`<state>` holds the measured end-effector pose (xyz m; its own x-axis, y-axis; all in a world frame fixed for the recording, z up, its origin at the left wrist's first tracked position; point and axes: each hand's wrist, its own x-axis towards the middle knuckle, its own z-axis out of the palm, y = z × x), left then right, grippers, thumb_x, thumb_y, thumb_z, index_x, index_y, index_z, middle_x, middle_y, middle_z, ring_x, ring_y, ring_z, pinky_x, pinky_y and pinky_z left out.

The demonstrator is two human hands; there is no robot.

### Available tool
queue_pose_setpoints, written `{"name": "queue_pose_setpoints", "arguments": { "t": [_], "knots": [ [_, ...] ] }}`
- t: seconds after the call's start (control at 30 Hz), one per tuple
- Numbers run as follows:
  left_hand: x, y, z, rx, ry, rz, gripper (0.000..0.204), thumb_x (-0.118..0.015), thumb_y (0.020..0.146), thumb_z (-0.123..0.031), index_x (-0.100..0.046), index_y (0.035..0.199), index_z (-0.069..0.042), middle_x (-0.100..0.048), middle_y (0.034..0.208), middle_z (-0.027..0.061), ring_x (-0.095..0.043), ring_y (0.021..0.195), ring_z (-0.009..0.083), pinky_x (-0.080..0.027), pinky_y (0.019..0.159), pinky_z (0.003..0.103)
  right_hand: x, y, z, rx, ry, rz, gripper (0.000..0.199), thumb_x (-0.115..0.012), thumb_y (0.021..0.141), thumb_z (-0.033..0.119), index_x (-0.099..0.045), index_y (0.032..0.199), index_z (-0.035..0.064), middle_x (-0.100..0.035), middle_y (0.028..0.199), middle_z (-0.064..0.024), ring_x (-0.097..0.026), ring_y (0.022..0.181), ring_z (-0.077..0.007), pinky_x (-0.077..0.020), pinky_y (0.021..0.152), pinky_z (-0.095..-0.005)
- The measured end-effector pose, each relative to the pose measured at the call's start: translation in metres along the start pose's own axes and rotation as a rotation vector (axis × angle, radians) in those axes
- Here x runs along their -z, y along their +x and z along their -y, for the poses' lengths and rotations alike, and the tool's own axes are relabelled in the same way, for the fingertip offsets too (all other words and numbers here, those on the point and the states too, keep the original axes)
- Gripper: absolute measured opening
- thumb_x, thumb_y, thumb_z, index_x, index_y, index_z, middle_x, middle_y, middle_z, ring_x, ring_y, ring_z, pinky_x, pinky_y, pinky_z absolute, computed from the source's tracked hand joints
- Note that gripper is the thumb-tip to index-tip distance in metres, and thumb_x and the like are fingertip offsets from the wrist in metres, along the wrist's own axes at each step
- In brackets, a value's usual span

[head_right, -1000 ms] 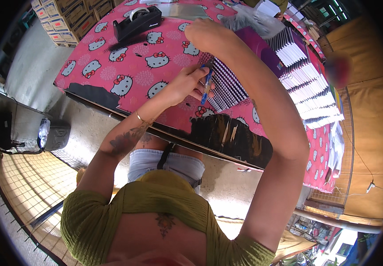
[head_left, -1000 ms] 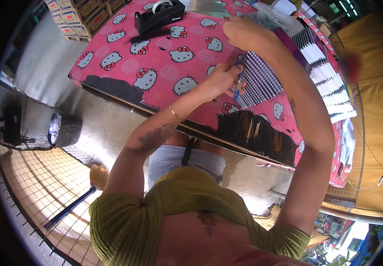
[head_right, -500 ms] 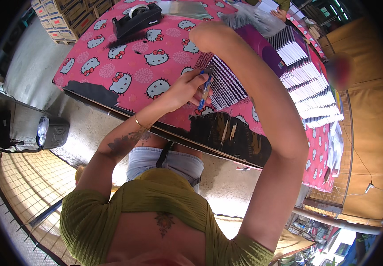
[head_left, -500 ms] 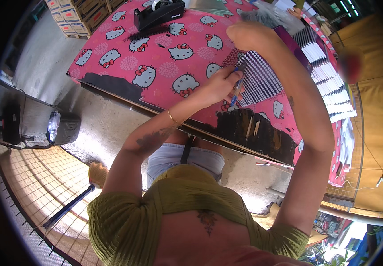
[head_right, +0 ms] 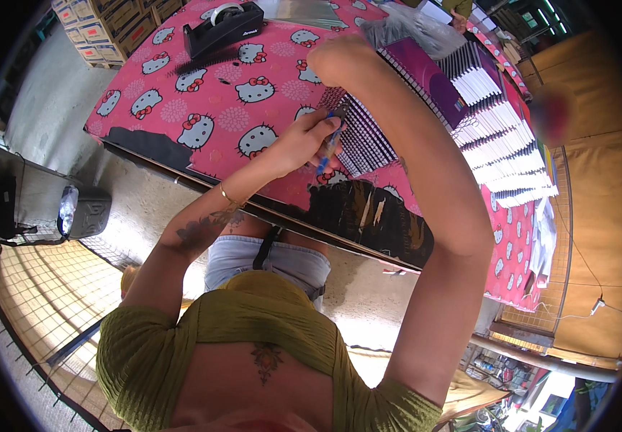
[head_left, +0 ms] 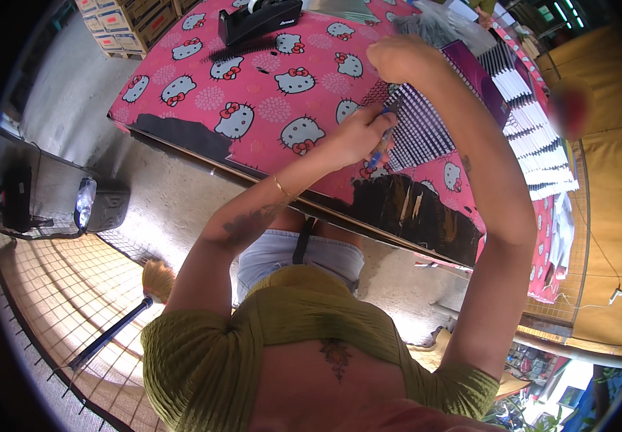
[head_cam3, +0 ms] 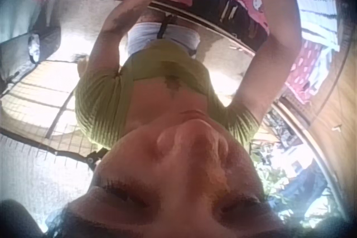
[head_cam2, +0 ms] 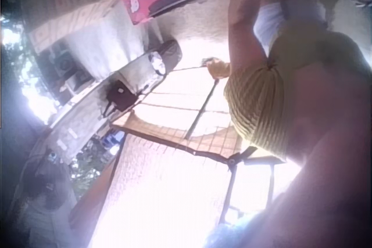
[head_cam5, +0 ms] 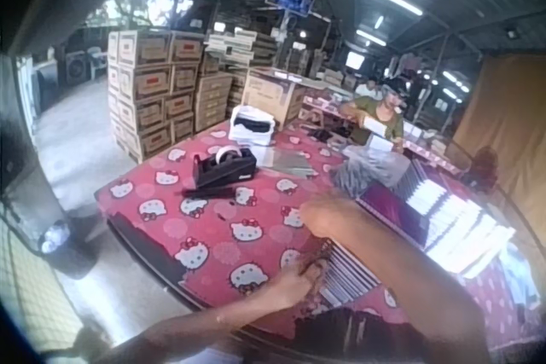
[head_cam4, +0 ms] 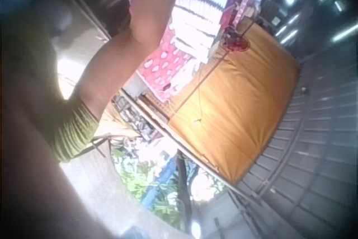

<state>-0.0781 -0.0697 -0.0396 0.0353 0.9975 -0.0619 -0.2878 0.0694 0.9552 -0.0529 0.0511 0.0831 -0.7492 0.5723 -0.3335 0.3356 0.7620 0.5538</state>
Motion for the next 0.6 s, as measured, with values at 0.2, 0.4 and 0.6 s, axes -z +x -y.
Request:
{"name": "queue_pose_setpoints", "arguments": {
  "t": [0.2, 0.4, 0.6],
  "knots": [
    [0.004, 0.002, -0.006, 0.066, -0.069, -0.051, 0.037, -0.045, 0.099, -0.03, -0.05, 0.116, 0.003, -0.063, 0.084, 0.0118, -0.068, 0.065, 0.0223, -0.055, 0.05, 0.031, 0.007, -0.001, 0.008, 0.014, 0.041, 0.057, 0.025, -0.072, 0.076, 0.01, -0.074, 0.1, 0.0056, -0.072, 0.101, -0.0099, -0.069, 0.096, -0.0252, -0.0546, 0.077, -0.0394],
    [0.004, 0.011, 0.0, 0.023, -0.016, -0.076, 0.033, -0.044, 0.099, -0.028, -0.053, 0.109, 0.002, -0.063, 0.08, 0.011, -0.068, 0.064, 0.0203, -0.052, 0.045, 0.032, -0.002, 0.007, 0.005, -0.013, -0.003, 0.04, 0.025, -0.073, 0.075, 0.009, -0.074, 0.099, 0.0062, -0.072, 0.101, -0.009, -0.069, 0.095, -0.0253, -0.0544, 0.077, -0.039],
    [0.009, -0.001, 0.018, 0.028, -0.024, -0.011, 0.036, -0.044, 0.1, -0.031, -0.051, 0.114, 0.001, -0.065, 0.089, 0.0128, -0.07, 0.069, 0.0221, -0.054, 0.05, 0.031, -0.002, 0.006, 0.01, -0.046, 0.071, 0.002, 0.026, -0.072, 0.075, 0.009, -0.074, 0.1, 0.0072, -0.072, 0.102, -0.0102, -0.069, 0.097, -0.0257, -0.0547, 0.078, -0.039]
  ]
}}
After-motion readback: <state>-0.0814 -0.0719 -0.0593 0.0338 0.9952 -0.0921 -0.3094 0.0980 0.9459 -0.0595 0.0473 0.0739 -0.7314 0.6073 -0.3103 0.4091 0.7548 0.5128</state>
